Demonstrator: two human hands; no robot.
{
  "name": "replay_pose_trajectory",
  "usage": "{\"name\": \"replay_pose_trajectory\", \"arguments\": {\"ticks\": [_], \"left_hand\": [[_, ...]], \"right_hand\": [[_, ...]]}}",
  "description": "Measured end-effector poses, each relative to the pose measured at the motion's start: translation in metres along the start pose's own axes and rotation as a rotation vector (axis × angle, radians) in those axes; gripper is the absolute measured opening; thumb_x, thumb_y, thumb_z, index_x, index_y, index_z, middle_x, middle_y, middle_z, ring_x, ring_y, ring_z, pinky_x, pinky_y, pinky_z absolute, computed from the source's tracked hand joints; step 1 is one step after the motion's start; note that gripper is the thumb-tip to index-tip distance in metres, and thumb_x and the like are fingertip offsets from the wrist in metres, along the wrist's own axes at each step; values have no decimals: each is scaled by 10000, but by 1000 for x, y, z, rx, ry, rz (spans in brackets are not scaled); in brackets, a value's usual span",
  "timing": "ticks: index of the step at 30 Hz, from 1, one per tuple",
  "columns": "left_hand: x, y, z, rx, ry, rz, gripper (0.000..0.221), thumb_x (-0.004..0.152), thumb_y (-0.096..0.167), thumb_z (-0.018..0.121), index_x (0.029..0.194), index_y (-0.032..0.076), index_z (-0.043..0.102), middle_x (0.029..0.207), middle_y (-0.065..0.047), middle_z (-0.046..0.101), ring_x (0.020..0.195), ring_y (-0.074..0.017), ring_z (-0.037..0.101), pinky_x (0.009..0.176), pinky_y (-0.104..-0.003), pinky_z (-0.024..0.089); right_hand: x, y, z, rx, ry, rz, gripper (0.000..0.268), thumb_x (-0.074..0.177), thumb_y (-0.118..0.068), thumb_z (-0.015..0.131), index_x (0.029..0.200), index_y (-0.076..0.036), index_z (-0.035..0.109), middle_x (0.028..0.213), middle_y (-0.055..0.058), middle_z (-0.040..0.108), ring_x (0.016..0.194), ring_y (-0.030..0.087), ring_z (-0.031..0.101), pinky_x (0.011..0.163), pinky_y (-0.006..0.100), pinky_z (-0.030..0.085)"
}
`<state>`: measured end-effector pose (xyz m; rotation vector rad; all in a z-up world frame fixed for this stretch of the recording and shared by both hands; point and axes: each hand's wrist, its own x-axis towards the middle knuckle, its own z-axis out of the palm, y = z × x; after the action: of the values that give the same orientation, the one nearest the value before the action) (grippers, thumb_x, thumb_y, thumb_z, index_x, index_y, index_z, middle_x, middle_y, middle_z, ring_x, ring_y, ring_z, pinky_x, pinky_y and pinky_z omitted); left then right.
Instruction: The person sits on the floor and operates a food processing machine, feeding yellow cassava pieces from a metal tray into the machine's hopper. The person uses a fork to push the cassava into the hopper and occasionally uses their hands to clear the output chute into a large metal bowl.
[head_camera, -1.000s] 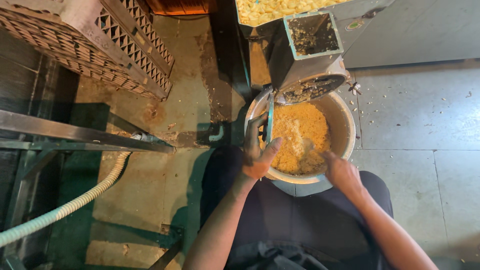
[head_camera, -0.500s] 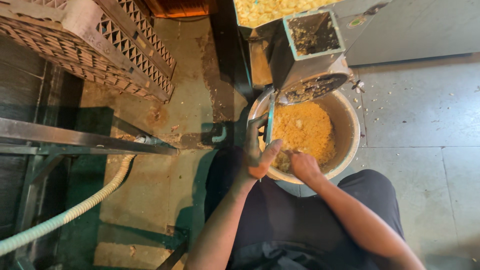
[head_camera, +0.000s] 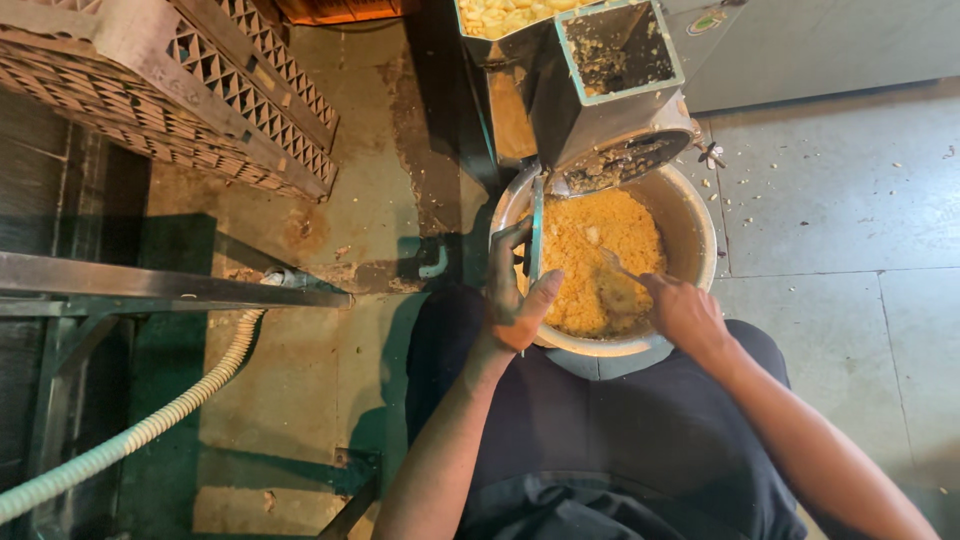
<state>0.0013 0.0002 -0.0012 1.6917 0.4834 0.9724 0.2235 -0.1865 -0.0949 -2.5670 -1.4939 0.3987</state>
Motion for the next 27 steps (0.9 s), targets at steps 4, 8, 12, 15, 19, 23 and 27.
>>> {"name": "replay_pose_trajectory", "arguments": {"ticks": [4, 8, 12, 15, 19, 23, 27], "left_hand": [[-1, -2, -1, -8, -5, -4, 610, 965, 245, 709, 1458, -19, 464, 1384, -182, 541, 1325, -308, 550, 1157, -419, 446], [-3, -6, 1, 2, -2, 6, 612, 972, 268, 712, 1459, -14, 471, 1394, -180, 552, 1325, -302, 552, 1163, -414, 435], [-4, -8, 6, -32, 1, -31, 638, 980, 310, 700, 1470, -14, 452, 1405, -170, 545, 1313, -279, 539, 1148, -402, 425], [-3, -5, 13, -30, 22, 44, 630, 1010, 318, 678, 1486, -20, 441, 1453, -172, 519, 1380, -274, 494, 1209, -408, 374], [-8, 3, 29, 71, 139, 82, 694, 1011, 385, 665, 1505, -26, 405, 1515, -212, 450, 1408, -317, 453, 1215, -436, 353], [-6, 13, 50, 250, 266, 359, 741, 1051, 486, 668, 1515, 4, 348, 1586, -259, 344, 1473, -377, 394, 1264, -491, 330], [7, 13, 56, 386, -3, 570, 631, 1048, 521, 609, 1481, 78, 490, 1548, -210, 455, 1479, -331, 428, 1259, -484, 375]], "right_hand": [[-31, -25, -3, -117, -257, 2, 474, 873, -62, 557, 1329, -185, 599, 974, 162, 749, 840, 369, 735, 715, 501, 585], [-48, -22, 1, -45, -316, -4, 592, 813, -17, 550, 1354, -250, 606, 938, 161, 751, 850, 361, 739, 773, 499, 582], [-52, -8, 4, 47, -155, -21, 554, 805, -11, 534, 1324, -189, 613, 984, 171, 741, 826, 389, 709, 703, 510, 563], [-47, 4, 11, 24, -277, 14, 486, 877, -87, 572, 1331, -249, 633, 946, 152, 749, 896, 337, 724, 780, 477, 562], [-38, 43, 22, 857, 32, 164, 408, 981, -195, 560, 1379, -112, 598, 863, 66, 651, 705, 237, 551, 620, 403, 450], [-39, 84, 28, 1714, 192, 264, 439, 1004, -318, 511, 1392, -111, 501, 698, -38, 486, 562, 123, 409, 524, 292, 366], [-21, 100, 23, 2185, 237, 155, 545, 1111, -497, 449, 1353, -14, 523, 686, -53, 363, 633, 113, 402, 645, 287, 429]]}}
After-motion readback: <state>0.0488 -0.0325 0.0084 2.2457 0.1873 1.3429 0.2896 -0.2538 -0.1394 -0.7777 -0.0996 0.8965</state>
